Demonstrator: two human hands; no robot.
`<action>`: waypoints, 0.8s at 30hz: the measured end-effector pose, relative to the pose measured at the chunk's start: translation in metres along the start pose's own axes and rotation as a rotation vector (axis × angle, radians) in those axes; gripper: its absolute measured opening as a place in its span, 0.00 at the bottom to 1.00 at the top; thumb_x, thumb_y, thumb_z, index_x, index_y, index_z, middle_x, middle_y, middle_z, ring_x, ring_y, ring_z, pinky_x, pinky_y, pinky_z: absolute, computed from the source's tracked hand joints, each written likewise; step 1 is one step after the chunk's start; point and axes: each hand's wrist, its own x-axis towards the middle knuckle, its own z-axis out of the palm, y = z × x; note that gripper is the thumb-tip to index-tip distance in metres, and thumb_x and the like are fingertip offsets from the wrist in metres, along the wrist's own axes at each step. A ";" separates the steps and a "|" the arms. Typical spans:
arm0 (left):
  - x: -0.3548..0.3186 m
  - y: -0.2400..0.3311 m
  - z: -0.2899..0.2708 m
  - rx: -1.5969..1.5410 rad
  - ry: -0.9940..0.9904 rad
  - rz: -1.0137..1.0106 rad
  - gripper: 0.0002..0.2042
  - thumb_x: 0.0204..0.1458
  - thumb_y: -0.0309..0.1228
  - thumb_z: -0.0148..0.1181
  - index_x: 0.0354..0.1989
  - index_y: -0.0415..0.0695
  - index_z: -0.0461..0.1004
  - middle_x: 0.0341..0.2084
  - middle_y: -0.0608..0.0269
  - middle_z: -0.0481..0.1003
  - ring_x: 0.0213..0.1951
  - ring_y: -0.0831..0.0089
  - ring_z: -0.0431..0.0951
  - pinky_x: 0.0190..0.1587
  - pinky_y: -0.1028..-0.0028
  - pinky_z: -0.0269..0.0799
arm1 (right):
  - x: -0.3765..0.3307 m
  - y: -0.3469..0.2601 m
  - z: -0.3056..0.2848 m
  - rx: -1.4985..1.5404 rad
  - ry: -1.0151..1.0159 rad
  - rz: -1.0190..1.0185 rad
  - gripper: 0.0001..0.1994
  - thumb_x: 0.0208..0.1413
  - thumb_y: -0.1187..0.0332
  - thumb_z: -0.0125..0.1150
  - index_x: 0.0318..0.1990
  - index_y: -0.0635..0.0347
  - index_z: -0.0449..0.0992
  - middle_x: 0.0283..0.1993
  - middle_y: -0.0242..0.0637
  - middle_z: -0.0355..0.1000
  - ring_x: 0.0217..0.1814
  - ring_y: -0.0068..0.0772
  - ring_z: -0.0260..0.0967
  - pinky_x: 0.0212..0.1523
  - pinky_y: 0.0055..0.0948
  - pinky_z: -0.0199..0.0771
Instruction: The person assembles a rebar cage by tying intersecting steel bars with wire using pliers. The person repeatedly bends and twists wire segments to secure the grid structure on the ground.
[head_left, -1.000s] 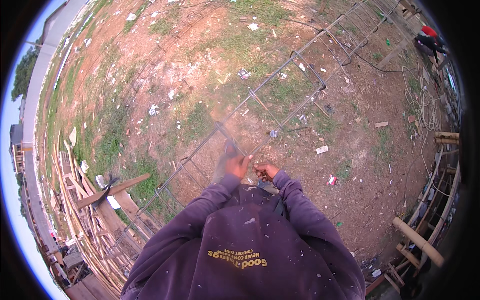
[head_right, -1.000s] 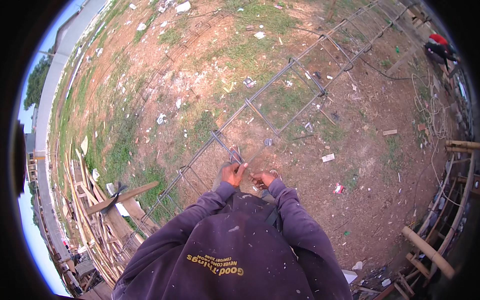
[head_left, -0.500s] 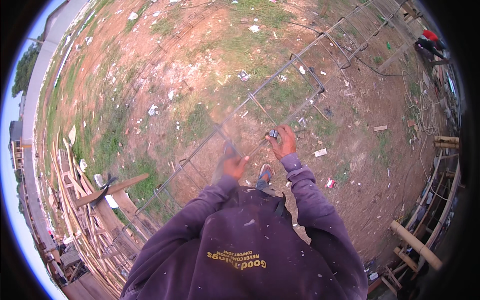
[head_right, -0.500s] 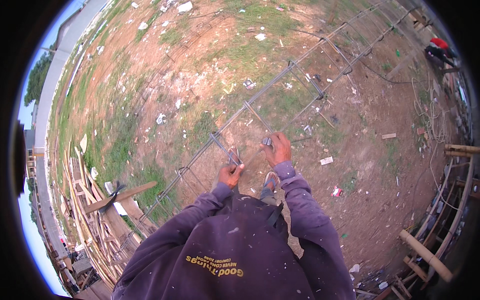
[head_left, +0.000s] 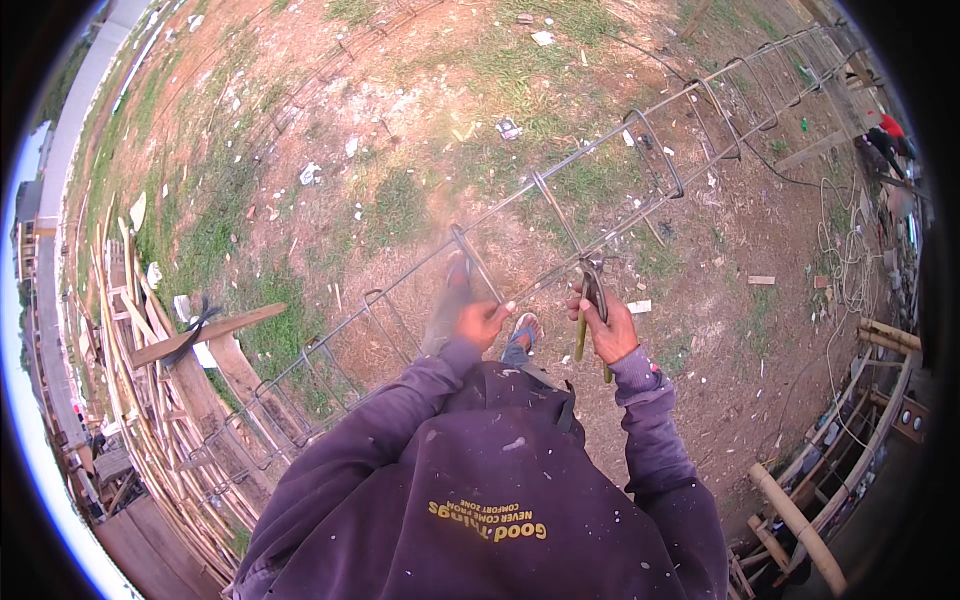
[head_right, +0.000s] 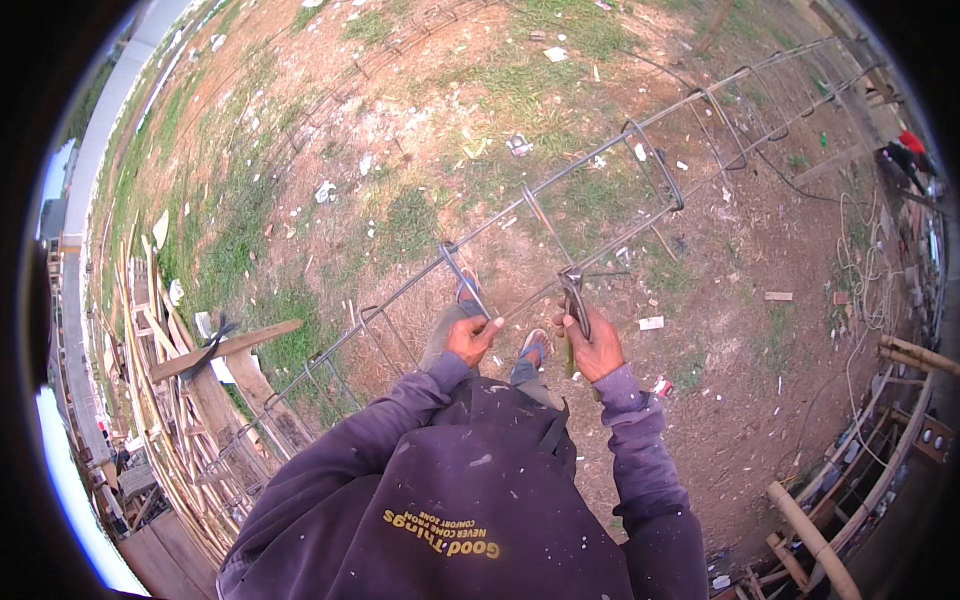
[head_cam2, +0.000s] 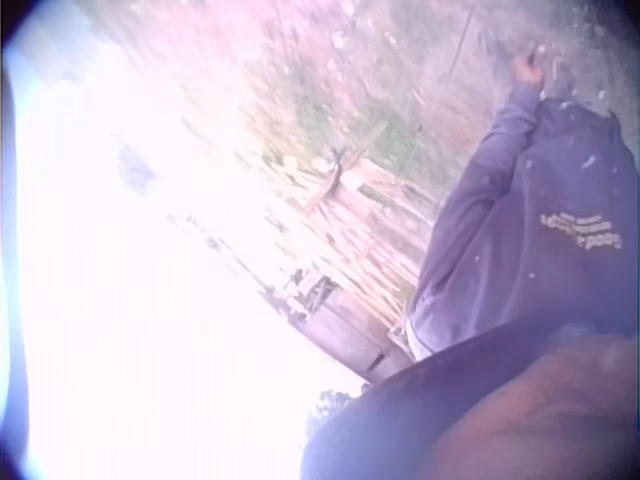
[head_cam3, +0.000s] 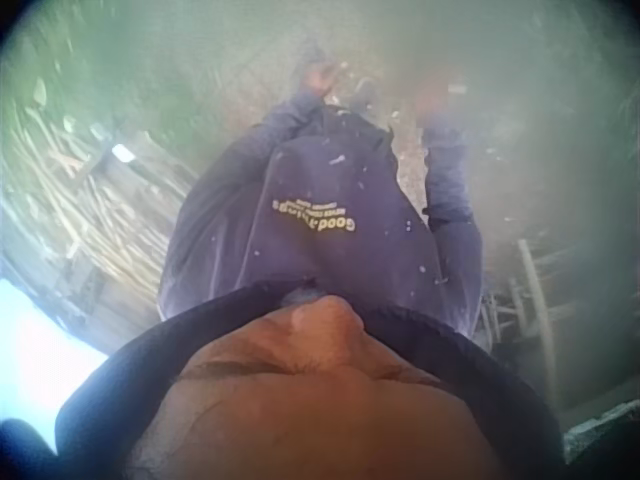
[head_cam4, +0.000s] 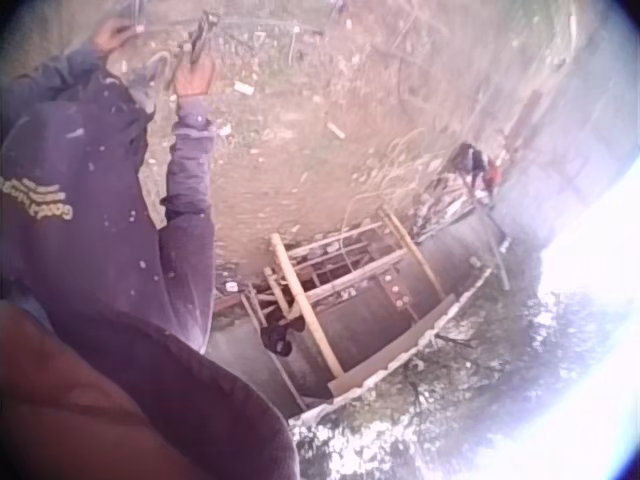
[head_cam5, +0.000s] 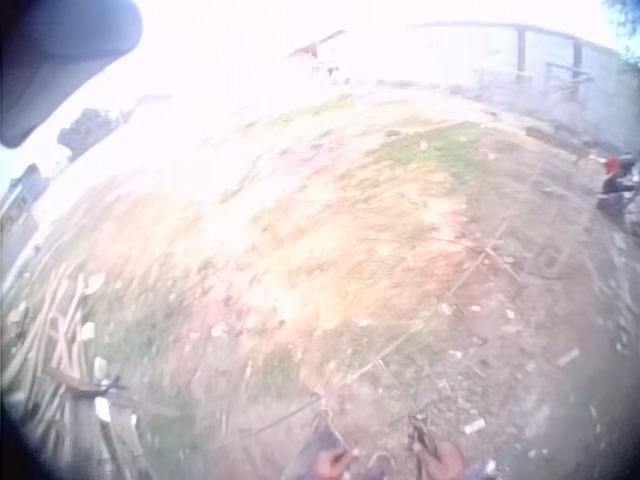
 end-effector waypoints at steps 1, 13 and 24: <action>0.000 -0.001 0.000 -0.012 0.014 0.039 0.24 0.55 0.48 0.56 0.22 0.36 0.73 0.11 0.58 0.65 0.18 0.73 0.63 0.24 0.67 0.60 | -0.002 0.019 0.006 -0.031 -0.115 0.097 0.17 0.60 0.69 0.50 0.56 0.64 0.66 0.40 0.43 0.75 0.40 0.33 0.74 0.40 0.33 0.76; 0.002 -0.008 -0.002 -0.063 0.044 0.159 0.19 0.57 0.40 0.56 0.22 0.36 0.70 0.11 0.60 0.65 0.18 0.77 0.63 0.24 0.68 0.62 | 0.002 0.044 0.048 -1.040 -0.468 0.207 0.32 0.48 0.71 0.51 0.65 0.59 0.54 0.52 0.58 0.65 0.55 0.61 0.63 0.55 0.50 0.64; 0.001 -0.004 0.000 -0.054 0.102 0.142 0.16 0.55 0.40 0.57 0.27 0.36 0.74 0.13 0.52 0.66 0.17 0.72 0.62 0.24 0.66 0.62 | -0.005 0.053 0.065 -1.480 -0.204 -0.073 0.14 0.51 0.69 0.51 0.47 0.57 0.66 0.37 0.45 0.72 0.40 0.48 0.74 0.46 0.48 0.67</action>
